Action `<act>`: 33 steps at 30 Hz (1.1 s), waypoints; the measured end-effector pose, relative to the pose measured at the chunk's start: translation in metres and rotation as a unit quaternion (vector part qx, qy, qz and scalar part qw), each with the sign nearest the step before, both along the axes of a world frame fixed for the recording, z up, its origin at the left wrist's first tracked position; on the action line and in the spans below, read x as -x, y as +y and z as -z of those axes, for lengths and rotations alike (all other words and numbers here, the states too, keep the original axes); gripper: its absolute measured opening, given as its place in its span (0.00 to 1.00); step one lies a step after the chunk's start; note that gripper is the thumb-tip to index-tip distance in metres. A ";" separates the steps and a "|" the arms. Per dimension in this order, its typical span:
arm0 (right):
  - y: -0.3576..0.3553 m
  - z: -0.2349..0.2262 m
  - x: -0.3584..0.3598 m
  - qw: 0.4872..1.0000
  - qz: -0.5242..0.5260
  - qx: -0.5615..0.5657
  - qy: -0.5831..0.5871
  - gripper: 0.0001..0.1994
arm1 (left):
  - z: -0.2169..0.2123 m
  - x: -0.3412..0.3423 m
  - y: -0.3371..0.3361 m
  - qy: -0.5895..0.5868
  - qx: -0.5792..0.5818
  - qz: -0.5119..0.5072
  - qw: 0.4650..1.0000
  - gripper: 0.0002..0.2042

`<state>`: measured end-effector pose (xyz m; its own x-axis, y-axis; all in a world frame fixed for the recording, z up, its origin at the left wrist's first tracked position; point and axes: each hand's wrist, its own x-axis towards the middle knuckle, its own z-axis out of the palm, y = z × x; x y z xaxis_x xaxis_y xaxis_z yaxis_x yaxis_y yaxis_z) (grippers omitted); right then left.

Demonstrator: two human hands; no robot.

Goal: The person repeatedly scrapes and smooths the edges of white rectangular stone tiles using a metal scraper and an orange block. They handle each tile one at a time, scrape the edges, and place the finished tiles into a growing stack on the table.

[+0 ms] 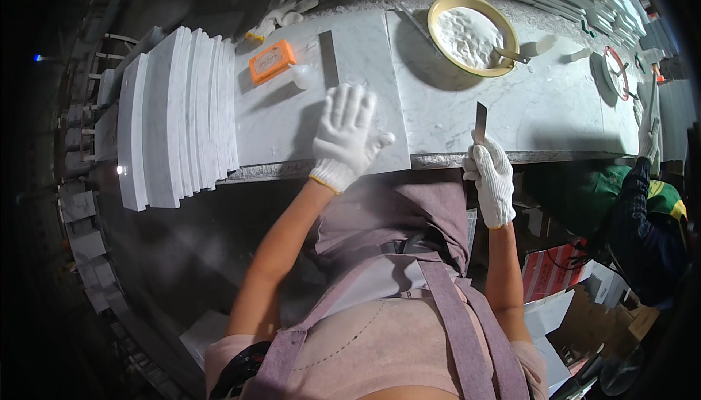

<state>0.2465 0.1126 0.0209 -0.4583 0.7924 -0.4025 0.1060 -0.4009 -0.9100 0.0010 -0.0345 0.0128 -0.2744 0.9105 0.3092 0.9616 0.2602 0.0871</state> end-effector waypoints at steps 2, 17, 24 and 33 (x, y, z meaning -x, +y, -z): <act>0.006 -0.002 0.010 0.998 -0.048 -0.018 -0.023 0.23 | -0.011 -0.021 0.004 -0.050 0.114 0.099 0.987 0.37; 0.011 0.010 0.105 0.831 -0.313 -0.418 -0.191 0.21 | 0.018 -0.035 -0.072 -0.120 -0.104 -0.017 0.987 0.26; 0.006 -0.002 0.117 0.800 -0.357 -0.432 -0.215 0.21 | 0.034 -0.035 -0.067 -0.150 -0.095 -0.033 0.984 0.32; 0.003 -0.008 0.122 0.791 -0.377 -0.432 -0.215 0.24 | 0.031 -0.033 -0.067 -0.130 -0.101 -0.023 0.986 0.30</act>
